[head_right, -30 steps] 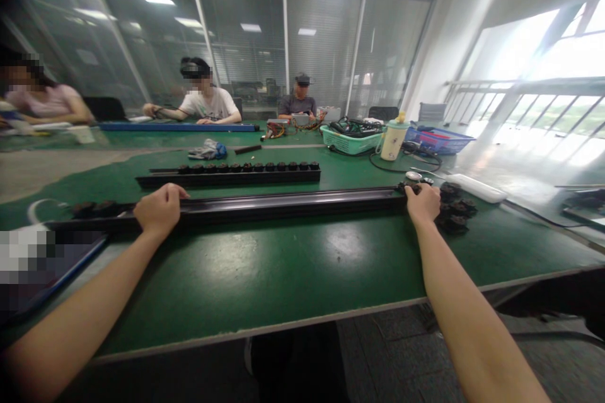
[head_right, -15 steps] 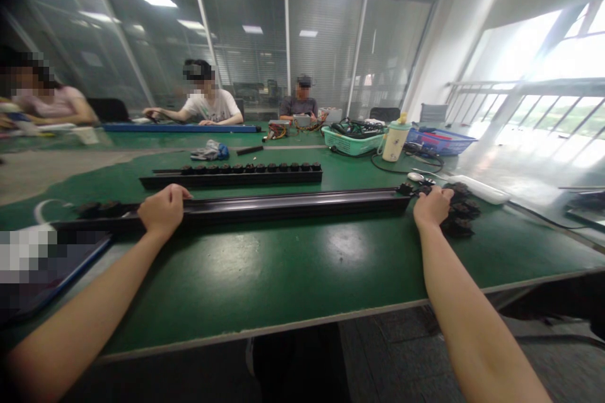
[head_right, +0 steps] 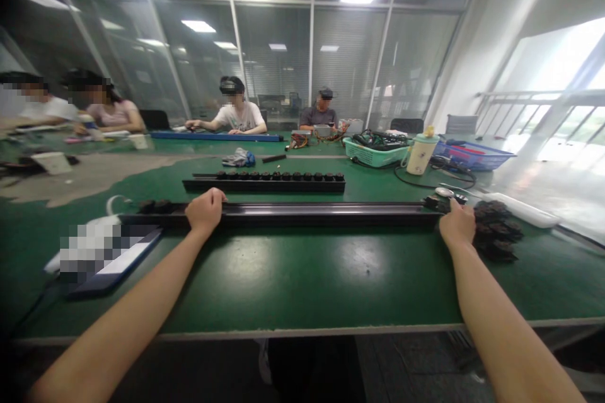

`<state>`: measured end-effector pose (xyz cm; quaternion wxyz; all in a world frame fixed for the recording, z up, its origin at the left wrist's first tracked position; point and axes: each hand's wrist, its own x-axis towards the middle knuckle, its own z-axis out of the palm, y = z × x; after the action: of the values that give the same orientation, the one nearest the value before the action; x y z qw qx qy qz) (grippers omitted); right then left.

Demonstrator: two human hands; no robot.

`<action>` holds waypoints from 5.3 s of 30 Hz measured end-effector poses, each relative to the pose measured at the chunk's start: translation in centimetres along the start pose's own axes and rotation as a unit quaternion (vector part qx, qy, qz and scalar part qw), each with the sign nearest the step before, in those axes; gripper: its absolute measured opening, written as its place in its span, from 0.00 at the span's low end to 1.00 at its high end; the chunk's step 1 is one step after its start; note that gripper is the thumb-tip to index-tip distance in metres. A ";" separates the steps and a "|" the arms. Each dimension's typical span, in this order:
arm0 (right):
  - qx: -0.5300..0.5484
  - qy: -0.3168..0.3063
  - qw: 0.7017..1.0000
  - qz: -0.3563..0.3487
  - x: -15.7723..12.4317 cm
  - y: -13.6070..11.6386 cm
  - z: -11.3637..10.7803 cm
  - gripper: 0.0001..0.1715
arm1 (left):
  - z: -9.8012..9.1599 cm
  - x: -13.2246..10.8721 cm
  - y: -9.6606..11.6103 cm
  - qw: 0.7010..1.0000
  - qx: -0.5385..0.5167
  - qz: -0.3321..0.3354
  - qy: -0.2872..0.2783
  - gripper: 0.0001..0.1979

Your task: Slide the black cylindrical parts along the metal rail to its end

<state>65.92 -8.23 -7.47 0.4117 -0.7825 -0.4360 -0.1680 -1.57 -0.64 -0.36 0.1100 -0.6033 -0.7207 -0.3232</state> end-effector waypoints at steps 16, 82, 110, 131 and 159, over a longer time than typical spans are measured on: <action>0.132 -0.194 0.840 -0.489 -18.5 -37.4 1.0 0.24 | -0.4 -0.5 -1.0 0.997 -0.041 0.056 0.025 0.22; 0.235 -0.356 0.839 -0.336 -17.1 -40.6 5.2 0.14 | -1.4 -0.8 0.3 0.996 -0.020 -0.002 0.083 0.25; 0.224 -0.337 0.847 -0.345 -12.9 -32.7 4.4 0.17 | 1.4 -1.1 1.8 0.927 -0.279 0.249 -0.014 0.20; 0.241 -0.329 0.840 -0.358 -10.5 -27.9 4.4 0.19 | 1.5 -0.8 1.5 0.915 -0.310 0.256 -0.020 0.20; 0.231 -0.356 0.836 -0.349 -8.2 -26.6 3.5 0.17 | 0.7 -1.0 1.9 0.917 -0.303 0.259 -0.024 0.18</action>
<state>39.15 -2.42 -1.44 0.3106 -0.4665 -0.8228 0.0948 0.58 -0.88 -0.77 -0.0157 -0.7809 -0.4095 -0.4715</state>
